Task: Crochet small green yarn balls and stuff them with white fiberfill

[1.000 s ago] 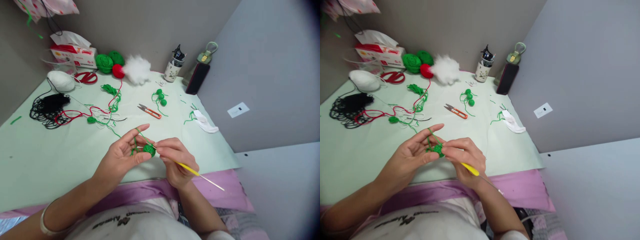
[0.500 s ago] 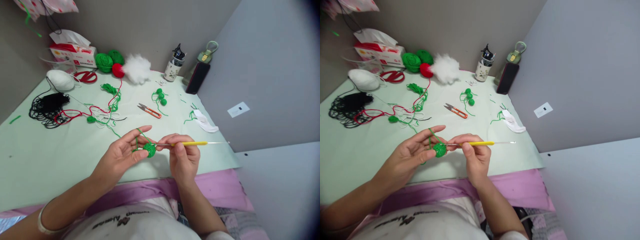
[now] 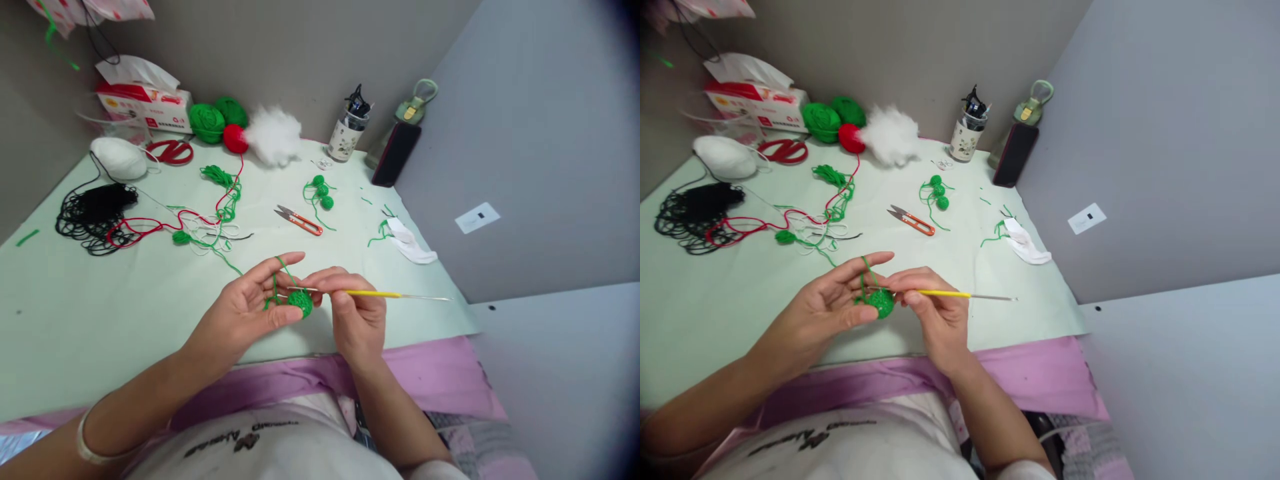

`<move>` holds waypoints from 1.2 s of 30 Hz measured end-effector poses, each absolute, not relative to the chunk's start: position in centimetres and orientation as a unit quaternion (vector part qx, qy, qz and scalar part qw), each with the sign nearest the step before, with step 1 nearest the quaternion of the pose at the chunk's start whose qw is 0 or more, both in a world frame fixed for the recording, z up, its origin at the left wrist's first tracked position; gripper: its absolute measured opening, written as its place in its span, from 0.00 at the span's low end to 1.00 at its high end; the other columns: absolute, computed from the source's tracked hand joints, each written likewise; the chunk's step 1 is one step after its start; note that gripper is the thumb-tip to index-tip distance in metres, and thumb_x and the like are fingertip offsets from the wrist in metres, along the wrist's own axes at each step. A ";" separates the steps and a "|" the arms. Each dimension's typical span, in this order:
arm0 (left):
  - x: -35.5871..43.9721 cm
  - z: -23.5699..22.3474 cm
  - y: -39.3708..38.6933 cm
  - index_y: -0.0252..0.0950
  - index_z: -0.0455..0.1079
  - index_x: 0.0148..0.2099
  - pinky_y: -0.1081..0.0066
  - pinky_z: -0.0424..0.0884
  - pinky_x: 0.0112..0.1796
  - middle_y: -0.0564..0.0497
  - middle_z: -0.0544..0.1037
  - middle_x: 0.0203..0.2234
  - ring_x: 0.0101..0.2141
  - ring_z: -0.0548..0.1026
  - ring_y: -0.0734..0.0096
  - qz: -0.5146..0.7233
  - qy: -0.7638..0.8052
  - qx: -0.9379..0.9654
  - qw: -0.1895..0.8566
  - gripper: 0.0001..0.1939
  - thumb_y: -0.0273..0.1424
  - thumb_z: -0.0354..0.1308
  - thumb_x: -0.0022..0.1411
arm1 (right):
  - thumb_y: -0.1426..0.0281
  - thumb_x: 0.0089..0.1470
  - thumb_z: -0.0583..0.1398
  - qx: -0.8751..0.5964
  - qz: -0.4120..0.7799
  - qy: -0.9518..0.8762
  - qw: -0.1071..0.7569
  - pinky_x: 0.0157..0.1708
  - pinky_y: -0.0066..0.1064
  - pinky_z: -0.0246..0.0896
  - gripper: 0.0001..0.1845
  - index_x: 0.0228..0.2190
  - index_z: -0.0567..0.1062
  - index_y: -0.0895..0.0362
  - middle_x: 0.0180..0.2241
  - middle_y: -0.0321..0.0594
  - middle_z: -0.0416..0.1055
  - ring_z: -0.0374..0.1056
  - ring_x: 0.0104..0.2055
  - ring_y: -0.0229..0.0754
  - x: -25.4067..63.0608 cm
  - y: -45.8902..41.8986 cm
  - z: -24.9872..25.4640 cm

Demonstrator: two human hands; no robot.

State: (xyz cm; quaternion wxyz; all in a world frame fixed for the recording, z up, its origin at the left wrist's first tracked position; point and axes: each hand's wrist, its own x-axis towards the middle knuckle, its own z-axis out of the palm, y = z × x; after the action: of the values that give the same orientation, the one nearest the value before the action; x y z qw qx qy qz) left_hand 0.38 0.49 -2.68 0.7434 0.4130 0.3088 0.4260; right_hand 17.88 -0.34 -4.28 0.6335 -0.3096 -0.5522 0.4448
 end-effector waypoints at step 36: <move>-0.2 -1.7 1.0 0.42 0.70 0.60 0.67 0.72 0.47 0.52 0.79 0.38 0.43 0.77 0.66 0.398 0.372 0.515 0.662 0.25 0.31 0.68 0.61 | 0.64 0.67 0.59 -0.285 0.516 -0.558 0.584 0.34 0.34 0.77 0.09 0.38 0.78 0.53 0.37 0.40 0.84 0.78 0.32 0.39 19.6 0.3 -3.4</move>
State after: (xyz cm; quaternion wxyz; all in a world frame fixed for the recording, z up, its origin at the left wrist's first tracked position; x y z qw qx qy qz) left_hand -0.22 1.04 -1.70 0.6617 0.5153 0.3722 0.3976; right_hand 19.64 0.32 -3.45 0.5837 -0.2855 -0.5580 0.5161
